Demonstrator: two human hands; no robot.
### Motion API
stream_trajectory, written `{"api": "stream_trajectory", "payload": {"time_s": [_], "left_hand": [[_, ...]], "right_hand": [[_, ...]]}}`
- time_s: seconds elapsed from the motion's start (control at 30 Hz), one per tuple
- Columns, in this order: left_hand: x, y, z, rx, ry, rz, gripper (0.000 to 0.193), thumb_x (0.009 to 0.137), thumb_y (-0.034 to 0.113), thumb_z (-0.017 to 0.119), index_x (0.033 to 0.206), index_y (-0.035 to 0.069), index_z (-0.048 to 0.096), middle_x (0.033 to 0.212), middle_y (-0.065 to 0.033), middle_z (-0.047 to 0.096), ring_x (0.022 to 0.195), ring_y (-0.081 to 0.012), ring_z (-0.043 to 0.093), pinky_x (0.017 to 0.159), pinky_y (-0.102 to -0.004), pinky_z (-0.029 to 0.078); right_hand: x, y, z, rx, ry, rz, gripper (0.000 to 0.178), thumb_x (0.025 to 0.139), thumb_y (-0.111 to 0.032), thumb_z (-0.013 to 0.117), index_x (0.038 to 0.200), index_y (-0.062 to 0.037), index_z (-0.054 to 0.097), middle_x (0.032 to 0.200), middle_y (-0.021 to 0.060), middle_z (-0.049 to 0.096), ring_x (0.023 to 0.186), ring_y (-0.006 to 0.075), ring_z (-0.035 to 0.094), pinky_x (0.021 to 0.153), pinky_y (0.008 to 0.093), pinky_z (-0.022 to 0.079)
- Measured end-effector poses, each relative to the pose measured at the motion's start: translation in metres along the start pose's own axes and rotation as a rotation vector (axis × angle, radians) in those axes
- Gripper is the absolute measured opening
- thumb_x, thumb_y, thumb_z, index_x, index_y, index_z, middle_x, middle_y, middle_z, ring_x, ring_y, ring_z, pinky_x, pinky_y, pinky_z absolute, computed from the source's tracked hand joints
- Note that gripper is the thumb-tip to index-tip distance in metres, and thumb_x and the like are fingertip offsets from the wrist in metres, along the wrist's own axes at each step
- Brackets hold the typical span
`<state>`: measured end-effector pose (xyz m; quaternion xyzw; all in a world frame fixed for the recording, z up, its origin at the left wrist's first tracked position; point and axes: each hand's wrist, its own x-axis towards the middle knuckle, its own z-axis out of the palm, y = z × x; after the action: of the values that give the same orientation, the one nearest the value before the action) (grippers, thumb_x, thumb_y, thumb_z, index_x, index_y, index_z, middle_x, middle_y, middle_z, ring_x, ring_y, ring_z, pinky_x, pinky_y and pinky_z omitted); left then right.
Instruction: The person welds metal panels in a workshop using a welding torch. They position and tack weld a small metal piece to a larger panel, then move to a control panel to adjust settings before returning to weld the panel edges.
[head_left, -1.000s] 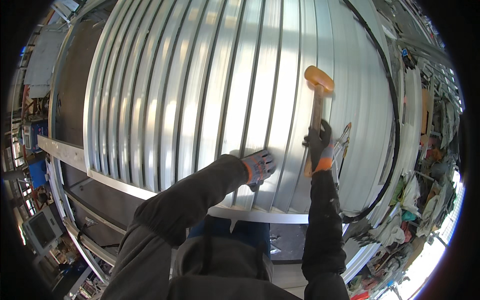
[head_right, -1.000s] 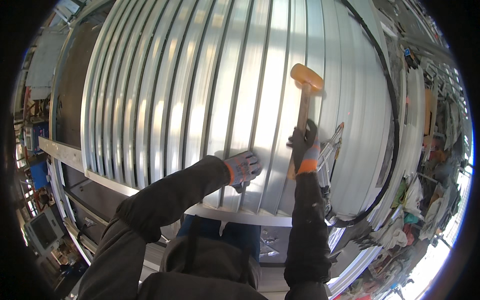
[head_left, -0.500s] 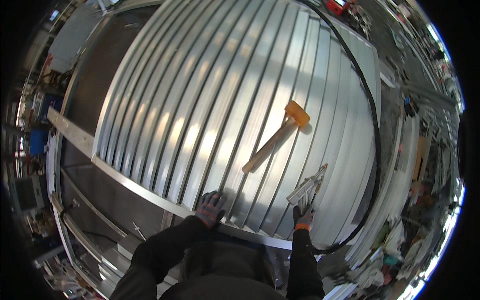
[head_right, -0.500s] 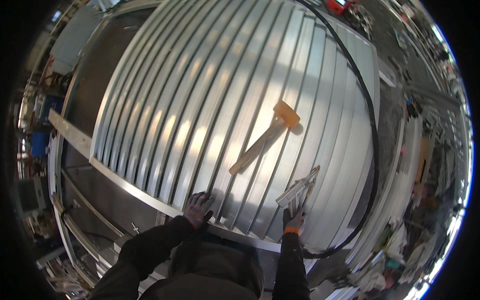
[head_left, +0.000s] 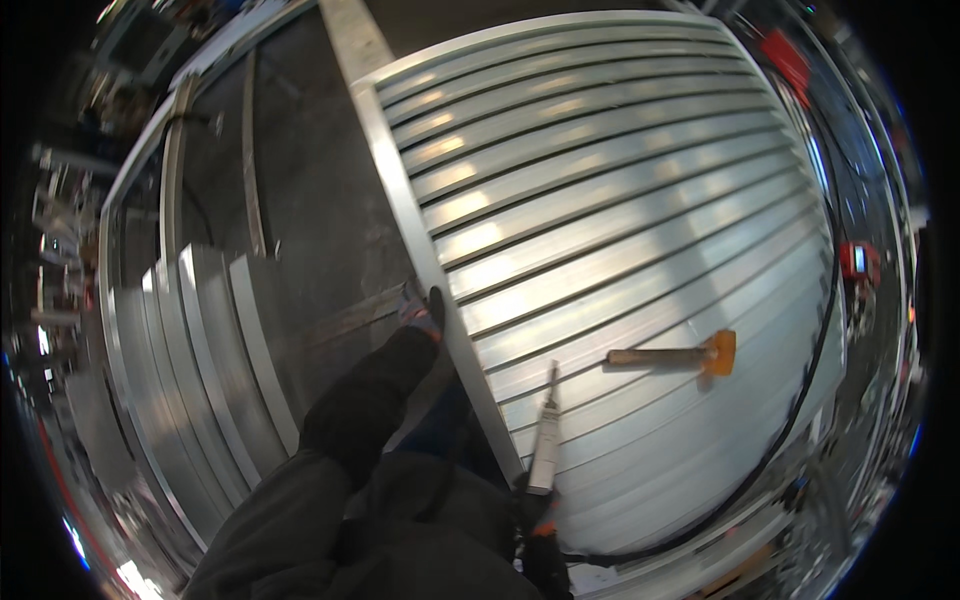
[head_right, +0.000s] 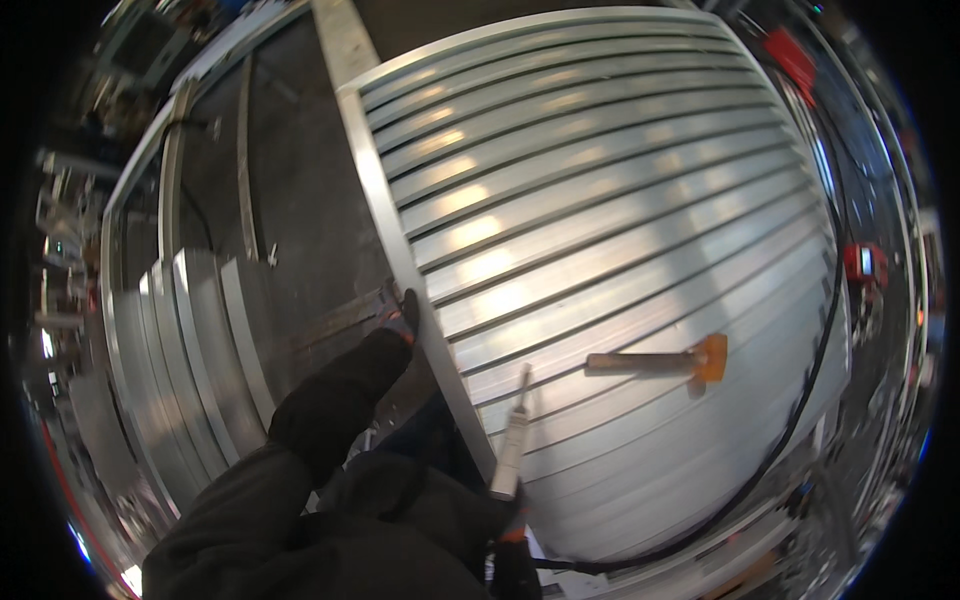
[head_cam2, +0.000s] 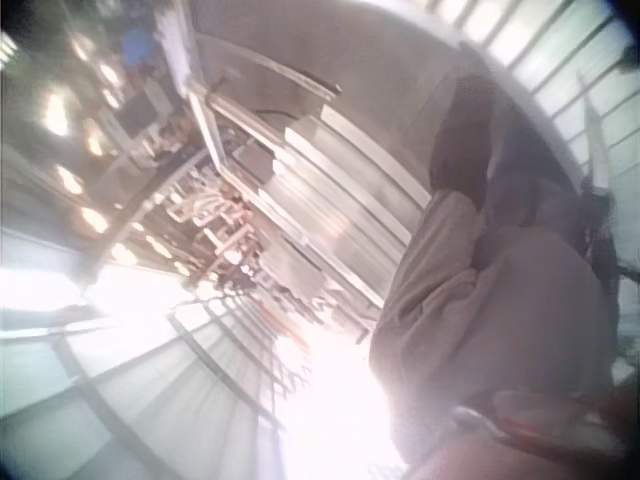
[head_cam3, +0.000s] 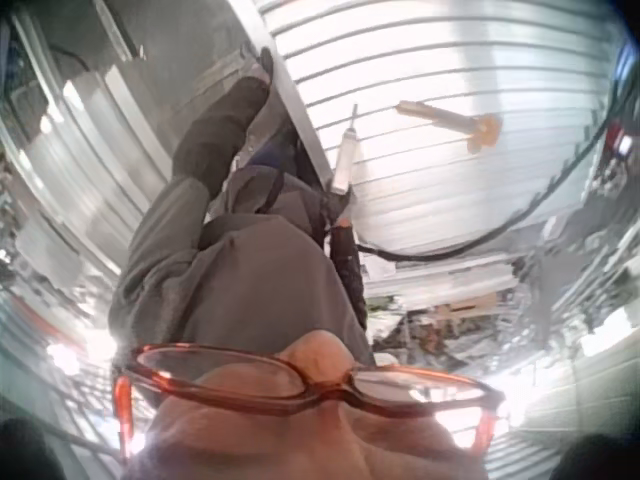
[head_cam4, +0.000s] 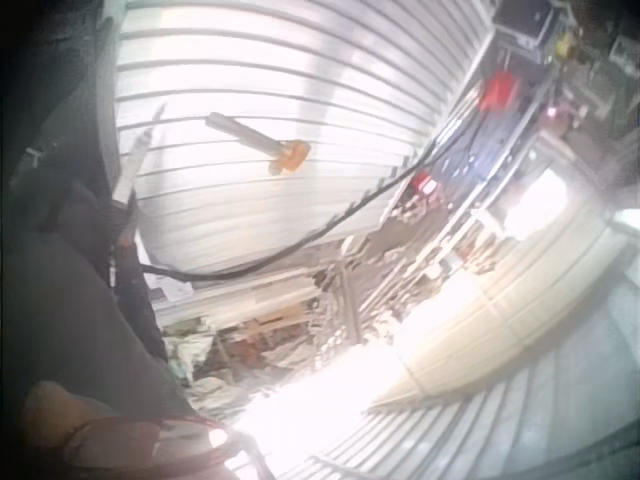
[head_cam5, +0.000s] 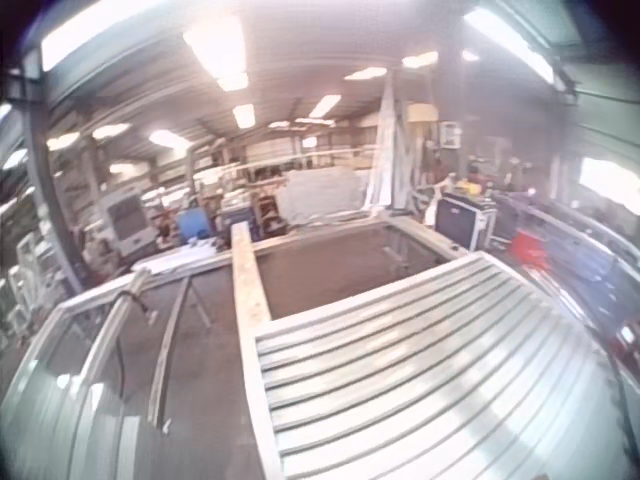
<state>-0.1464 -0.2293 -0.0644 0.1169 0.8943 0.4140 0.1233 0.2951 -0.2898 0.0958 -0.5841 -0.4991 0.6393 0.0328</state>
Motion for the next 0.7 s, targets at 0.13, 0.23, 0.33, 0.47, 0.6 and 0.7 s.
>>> {"api": "stream_trajectory", "payload": {"time_s": [0.13, 0.23, 0.33, 0.47, 0.6, 0.7], "left_hand": [[-0.043, -0.035, 0.033, -0.578, -0.051, -0.567, 0.057, 0.105, 0.042, 0.053, 0.144, 0.002, 0.047, 0.134, -0.0270, 0.057, 0.116, -0.0334, 0.061, 0.097, -0.0424, 0.050], [-0.138, -0.056, 0.007, -0.125, -0.210, -0.254, 0.054, 0.105, 0.041, 0.051, 0.142, 0.002, 0.051, 0.139, -0.0255, 0.055, 0.127, -0.0335, 0.054, 0.106, -0.0393, 0.043], [-0.225, -0.094, -0.034, 0.134, -0.577, -0.170, 0.052, 0.104, 0.039, 0.049, 0.141, 0.002, 0.054, 0.143, -0.0240, 0.053, 0.139, -0.0336, 0.047, 0.115, -0.0363, 0.037], [-0.290, -0.148, -0.061, 0.023, -1.100, -0.527, 0.047, 0.103, 0.040, 0.051, 0.134, 0.006, 0.060, 0.143, -0.0213, 0.056, 0.134, -0.0279, 0.053, 0.105, -0.0369, 0.044], [-0.349, -0.174, -0.051, 0.079, -0.893, -0.493, 0.046, 0.101, 0.040, 0.054, 0.131, 0.007, 0.063, 0.138, -0.0189, 0.060, 0.131, -0.0298, 0.056, 0.103, -0.0389, 0.046], [-0.374, -0.189, -0.046, 0.106, -0.746, -0.429, 0.045, 0.100, 0.040, 0.057, 0.130, 0.007, 0.064, 0.134, -0.0174, 0.063, 0.128, -0.0316, 0.058, 0.102, -0.0406, 0.047]], "right_hand": [[0.020, -0.045, 0.036, -0.321, -0.187, -0.337, 0.046, 0.088, -0.034, 0.071, 0.119, -0.0017, 0.060, 0.098, 0.0155, 0.069, 0.089, 0.0319, 0.069, 0.072, 0.0448, 0.055], [0.035, -0.077, 0.055, -0.325, -0.170, -0.480, 0.027, 0.101, -0.032, 0.061, 0.103, -0.0052, 0.066, 0.075, 0.0050, 0.064, 0.062, 0.0161, 0.062, 0.054, 0.0347, 0.050], [0.046, -0.081, 0.062, -0.307, -0.271, -0.554, 0.025, 0.101, -0.030, 0.062, 0.100, -0.0055, 0.065, 0.074, 0.0053, 0.065, 0.062, 0.0162, 0.064, 0.053, 0.0333, 0.049], [0.051, -0.053, 0.054, -0.226, -0.386, -0.285, 0.021, 0.097, -0.026, 0.064, 0.100, -0.0055, 0.066, 0.076, 0.0058, 0.067, 0.063, 0.0180, 0.066, 0.054, 0.0332, 0.051], [0.047, -0.020, 0.050, 0.295, -0.334, 0.141, 0.019, 0.089, -0.022, 0.071, 0.099, -0.0073, 0.068, 0.076, 0.0047, 0.068, 0.064, 0.0167, 0.067, 0.057, 0.0311, 0.054], [0.049, -0.001, 0.057, 0.218, -0.279, 0.135, 0.020, 0.088, -0.024, 0.072, 0.099, -0.0079, 0.068, 0.076, 0.0059, 0.067, 0.064, 0.0200, 0.067, 0.057, 0.0329, 0.054]]}}
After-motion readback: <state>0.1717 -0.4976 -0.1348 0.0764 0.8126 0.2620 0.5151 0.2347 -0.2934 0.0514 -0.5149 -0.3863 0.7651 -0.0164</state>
